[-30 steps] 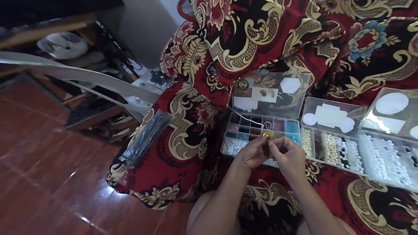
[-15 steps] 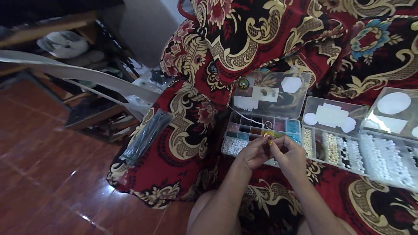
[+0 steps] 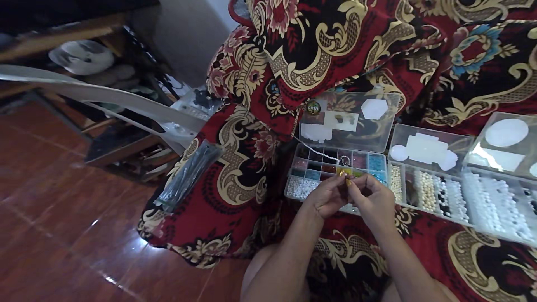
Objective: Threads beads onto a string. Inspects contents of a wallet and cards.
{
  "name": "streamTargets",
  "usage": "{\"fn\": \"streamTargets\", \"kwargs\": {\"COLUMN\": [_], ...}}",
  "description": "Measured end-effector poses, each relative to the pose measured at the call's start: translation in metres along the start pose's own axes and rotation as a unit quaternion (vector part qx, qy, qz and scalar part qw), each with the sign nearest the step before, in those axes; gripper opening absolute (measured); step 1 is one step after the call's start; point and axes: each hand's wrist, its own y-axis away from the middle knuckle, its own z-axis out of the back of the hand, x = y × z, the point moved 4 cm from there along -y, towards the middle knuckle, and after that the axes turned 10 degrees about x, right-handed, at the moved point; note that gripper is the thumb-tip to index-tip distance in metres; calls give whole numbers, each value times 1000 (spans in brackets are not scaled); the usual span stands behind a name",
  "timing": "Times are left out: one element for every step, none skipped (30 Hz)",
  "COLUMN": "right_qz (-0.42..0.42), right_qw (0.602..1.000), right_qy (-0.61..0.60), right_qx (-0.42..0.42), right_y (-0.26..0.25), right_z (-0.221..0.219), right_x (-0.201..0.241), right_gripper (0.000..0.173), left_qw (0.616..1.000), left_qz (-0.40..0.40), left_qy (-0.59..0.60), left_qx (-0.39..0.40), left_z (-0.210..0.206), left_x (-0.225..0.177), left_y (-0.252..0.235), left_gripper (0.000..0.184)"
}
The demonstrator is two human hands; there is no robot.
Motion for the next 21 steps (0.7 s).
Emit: {"fn": "streamTargets", "kwargs": {"right_qz": [-2, -4, -5, -5, -5, -7, -8, -8, -8, -9, -10, -11, -12, -13, -14, -15, -16, -18, -17, -16, -16], "right_qw": [1000, 1000, 1000, 1000, 1000, 1000, 1000, 1000, 1000, 1000, 1000, 1000, 1000, 1000, 1000, 1000, 1000, 1000, 1000, 999, 999], "right_qy": [0, -1, -3, -5, -6, -8, -7, -6, -6, -6, -4, -4, -4, -5, -6, -10, -13, -16, -19, -21, -23], "right_qx": [0, -1, -2, -2, -2, -2, -1, 0, 2, 3, 5, 6, 7, 9, 11, 12, 14, 17, 18, 19, 23], "right_y": [0, 1, 1, 1, 0, 0, 0, 0, 0, 0, 0, 0, 0, 0, 0, 0, 0, 0, 0, 0, -1], "right_z": [0, 0, 1, 1, 1, 1, 1, 1, 1, 1, 1, 1, 1, 1, 1, 1, 1, 1, 1, 1, 1], "right_x": [0, 0, 0, 0, 0, 0, -1, -1, -1, -1, -1, -1, -1, -2, -2, -2, -1, -1, -2, -2, -2], "right_gripper": [9, 10, 10, 10, 10, 10, 10, 10, 10, 10, 10, 10, 10, 10, 10, 10, 10, 10, 10, 11, 11], "left_qw": [1000, 1000, 1000, 1000, 999, 999, 999, 998, 998, 998, 998, 998, 998, 997, 997, 997, 997, 996, 996, 995, 995], "left_qz": [-3, -5, -7, -8, -8, -7, -7, -8, -9, -11, -11, -11, -12, -14, -18, -22, -25, -29, -31, -32, -32], "left_qy": [-6, -13, -19, -25, -33, -42, -49, -54, -56, -57, -58, -59, -61, -64, -67, -69, -75, -80, -84, -88, -93], "left_qx": [2, 2, 1, 0, -3, -6, -11, -17, -24, -28, -29, -28, -26, -26, -26, -26, -24, -23, -21, -19, -19], "left_z": [0, 0, 0, 0, 0, -1, -1, -2, -2, -2, -2, -2, -1, -1, -1, -1, 0, 0, 1, 1, 1], "left_x": [0, 0, -1, -1, -1, -2, -3, -3, -4, -4, -5, -5, -5, -5, -6, -6, -7, -7, -8, -8, -8], "left_y": [0, 0, 0, 0, 0, 0, 1, 1, 2, 2, 2, 2, 2, 2, 3, 3, 3, 3, 2, 2, 2], "left_gripper": [31, 31, 31, 30, 29, 28, 28, 27, 26, 26, 25, 24, 24, 24, 24, 23, 23, 23, 23, 23, 22]}}
